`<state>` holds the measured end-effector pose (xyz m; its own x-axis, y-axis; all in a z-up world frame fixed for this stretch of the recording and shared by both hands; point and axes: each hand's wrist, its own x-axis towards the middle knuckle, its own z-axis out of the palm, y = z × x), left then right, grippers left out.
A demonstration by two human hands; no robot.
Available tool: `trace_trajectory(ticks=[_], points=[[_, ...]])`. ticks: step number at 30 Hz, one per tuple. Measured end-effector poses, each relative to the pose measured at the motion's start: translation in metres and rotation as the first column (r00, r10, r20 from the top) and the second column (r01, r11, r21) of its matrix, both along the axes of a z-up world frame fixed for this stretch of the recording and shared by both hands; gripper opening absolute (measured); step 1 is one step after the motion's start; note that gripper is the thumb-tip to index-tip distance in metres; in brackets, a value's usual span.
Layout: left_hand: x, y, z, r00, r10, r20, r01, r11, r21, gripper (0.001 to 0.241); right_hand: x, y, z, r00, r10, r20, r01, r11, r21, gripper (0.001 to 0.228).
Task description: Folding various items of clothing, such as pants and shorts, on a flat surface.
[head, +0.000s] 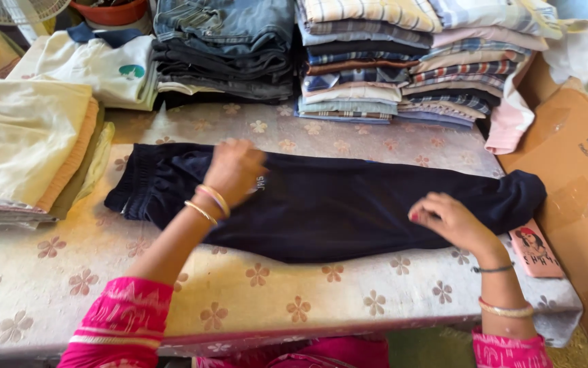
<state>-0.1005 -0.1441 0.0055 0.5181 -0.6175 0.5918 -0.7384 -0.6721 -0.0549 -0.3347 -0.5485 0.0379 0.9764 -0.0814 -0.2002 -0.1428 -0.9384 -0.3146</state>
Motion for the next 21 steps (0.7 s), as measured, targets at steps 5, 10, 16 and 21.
trace_trajectory(ticks=[5, 10, 16, 21], points=[[-0.094, -0.014, -0.008, 0.716, -0.621, -0.319, 0.662, 0.749, 0.025, 0.038, 0.077, 0.049, 0.018, 0.857, 0.352, 0.376, -0.388, 0.921, 0.023, 0.023], [-0.116, -0.013, -0.026, 0.761, -0.601, -0.244, 0.634, 0.769, 0.083, 0.036, 0.162, 0.115, -0.005, 0.885, 0.382, 0.267, -0.398, 0.917, 0.005, 0.028], [-0.108, -0.018, -0.06, 0.813, -0.563, -0.149, 0.58, 0.807, 0.114, 0.024, 0.23, 0.163, -0.063, 0.823, 0.387, 0.415, -0.411, 0.911, -0.033, 0.041], [-0.108, -0.014, -0.043, 0.751, -0.615, -0.24, 0.629, 0.777, -0.024, 0.024, 0.239, 0.169, -0.073, 0.883, 0.284, 0.373, -0.261, 0.959, -0.111, 0.032]])
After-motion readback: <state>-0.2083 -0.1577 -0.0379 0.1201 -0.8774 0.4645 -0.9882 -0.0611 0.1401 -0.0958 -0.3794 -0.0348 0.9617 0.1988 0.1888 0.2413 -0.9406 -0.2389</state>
